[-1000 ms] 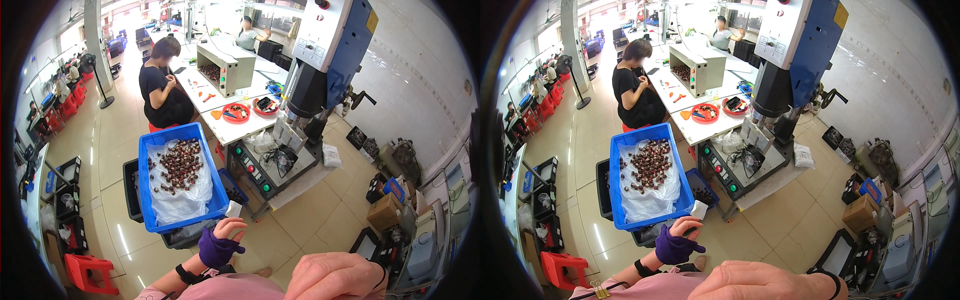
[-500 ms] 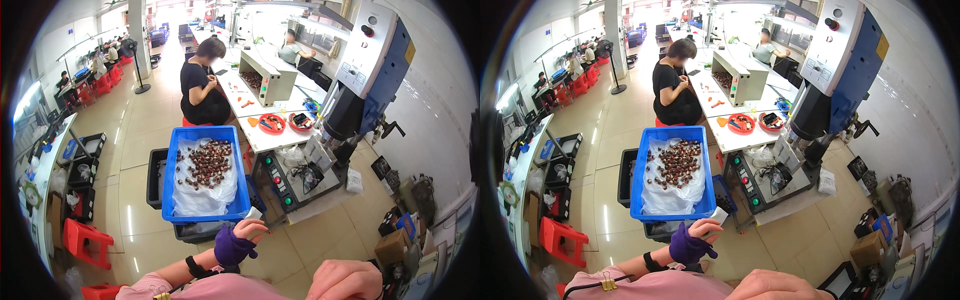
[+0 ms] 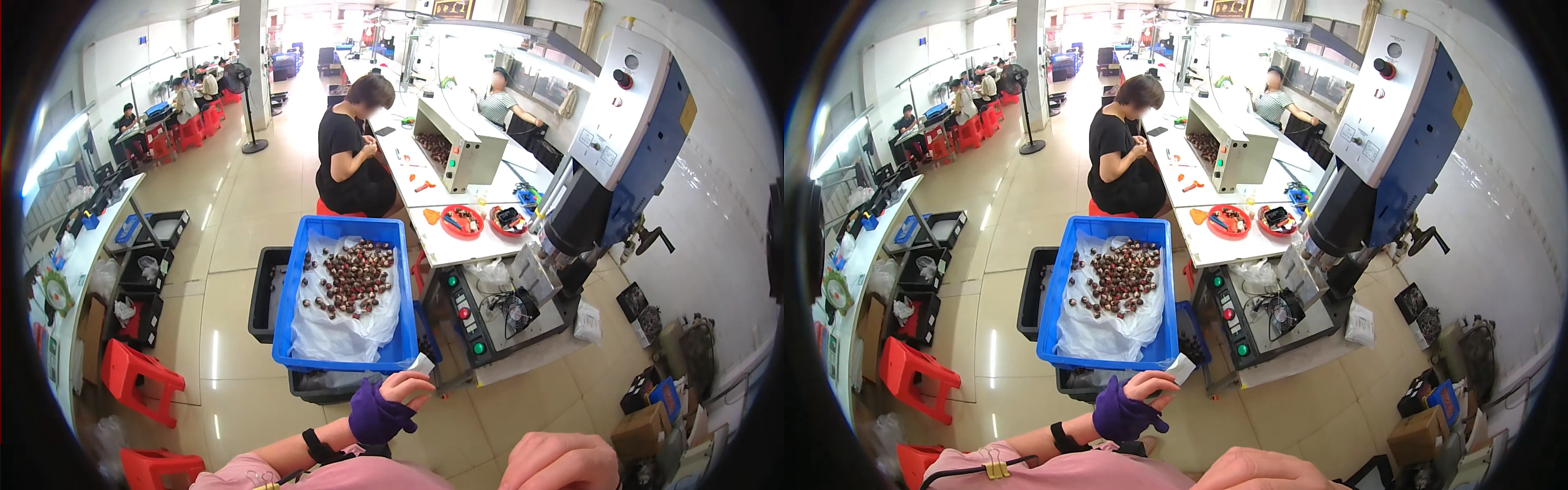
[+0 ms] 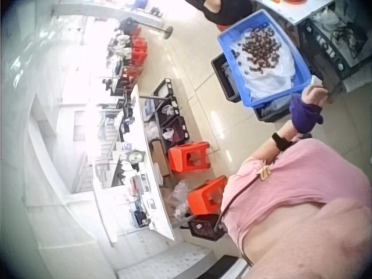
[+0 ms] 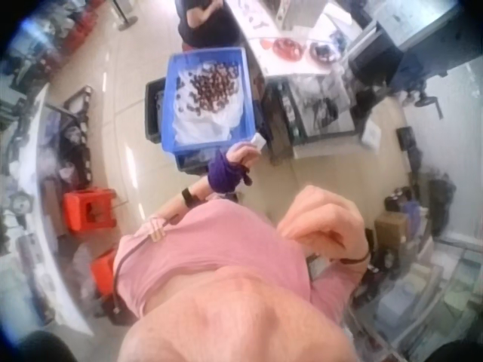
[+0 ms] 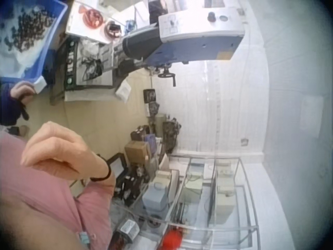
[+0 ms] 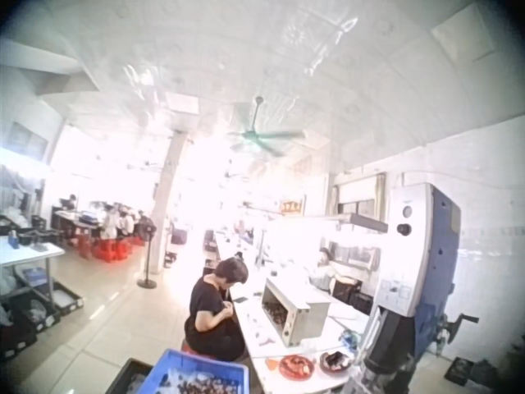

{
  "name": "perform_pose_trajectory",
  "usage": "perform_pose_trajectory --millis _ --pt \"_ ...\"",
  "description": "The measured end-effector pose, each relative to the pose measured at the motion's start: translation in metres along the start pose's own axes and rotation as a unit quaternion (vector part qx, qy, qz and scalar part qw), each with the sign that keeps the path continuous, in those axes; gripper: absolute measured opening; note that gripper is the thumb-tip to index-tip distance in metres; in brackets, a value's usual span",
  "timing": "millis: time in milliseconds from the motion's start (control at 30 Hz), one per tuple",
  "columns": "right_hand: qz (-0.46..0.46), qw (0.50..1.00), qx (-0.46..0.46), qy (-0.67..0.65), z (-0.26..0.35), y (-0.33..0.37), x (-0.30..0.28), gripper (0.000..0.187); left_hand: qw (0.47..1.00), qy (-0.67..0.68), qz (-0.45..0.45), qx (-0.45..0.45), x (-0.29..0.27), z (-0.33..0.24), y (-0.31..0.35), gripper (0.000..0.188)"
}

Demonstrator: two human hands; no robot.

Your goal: Washing a purple cloth in a sink and then walking through a factory floor to handle small components.

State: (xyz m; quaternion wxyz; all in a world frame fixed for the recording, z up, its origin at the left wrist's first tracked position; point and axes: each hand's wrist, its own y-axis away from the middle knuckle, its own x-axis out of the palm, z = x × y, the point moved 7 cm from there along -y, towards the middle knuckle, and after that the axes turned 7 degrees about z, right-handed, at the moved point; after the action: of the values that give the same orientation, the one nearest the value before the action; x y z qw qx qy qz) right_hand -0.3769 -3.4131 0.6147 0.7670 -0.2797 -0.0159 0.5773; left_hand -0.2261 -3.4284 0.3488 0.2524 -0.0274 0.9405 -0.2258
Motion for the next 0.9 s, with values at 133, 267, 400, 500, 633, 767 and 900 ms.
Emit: perform_pose_trajectory --millis 133,267,400,500,633,767,900 --pt "-0.009 1.000 0.016 0.020 0.001 0.002 -0.002 0.010 1.000 0.001 0.004 -0.007 0.003 -0.002 -0.002 0.020" --pt "-0.011 1.000 0.025 0.015 -0.007 0.002 -0.009 0.011 0.999 0.007 0.004 -0.034 0.001 -0.001 -0.004 0.020" --pt "-0.007 0.998 -0.043 0.048 0.001 0.005 -0.009 0.012 0.999 0.010 0.019 -0.033 0.002 -0.003 -0.008 0.022" --pt "-0.013 0.997 -0.050 0.050 -0.001 0.003 -0.011 0.012 0.999 0.017 0.019 -0.038 0.006 0.001 -0.008 0.023" --pt "-0.018 0.997 -0.053 0.053 0.003 0.003 -0.011 0.012 0.999 0.016 0.023 -0.029 0.007 0.000 -0.008 0.023" --pt "-0.029 0.997 -0.049 0.049 0.006 0.000 -0.007 0.013 0.999 0.018 0.023 -0.033 0.006 0.002 -0.006 0.023" --pt "-0.147 0.989 -0.009 -0.012 0.024 -0.011 -0.002 0.009 0.999 0.012 0.024 -0.033 0.004 0.004 -0.007 0.023"
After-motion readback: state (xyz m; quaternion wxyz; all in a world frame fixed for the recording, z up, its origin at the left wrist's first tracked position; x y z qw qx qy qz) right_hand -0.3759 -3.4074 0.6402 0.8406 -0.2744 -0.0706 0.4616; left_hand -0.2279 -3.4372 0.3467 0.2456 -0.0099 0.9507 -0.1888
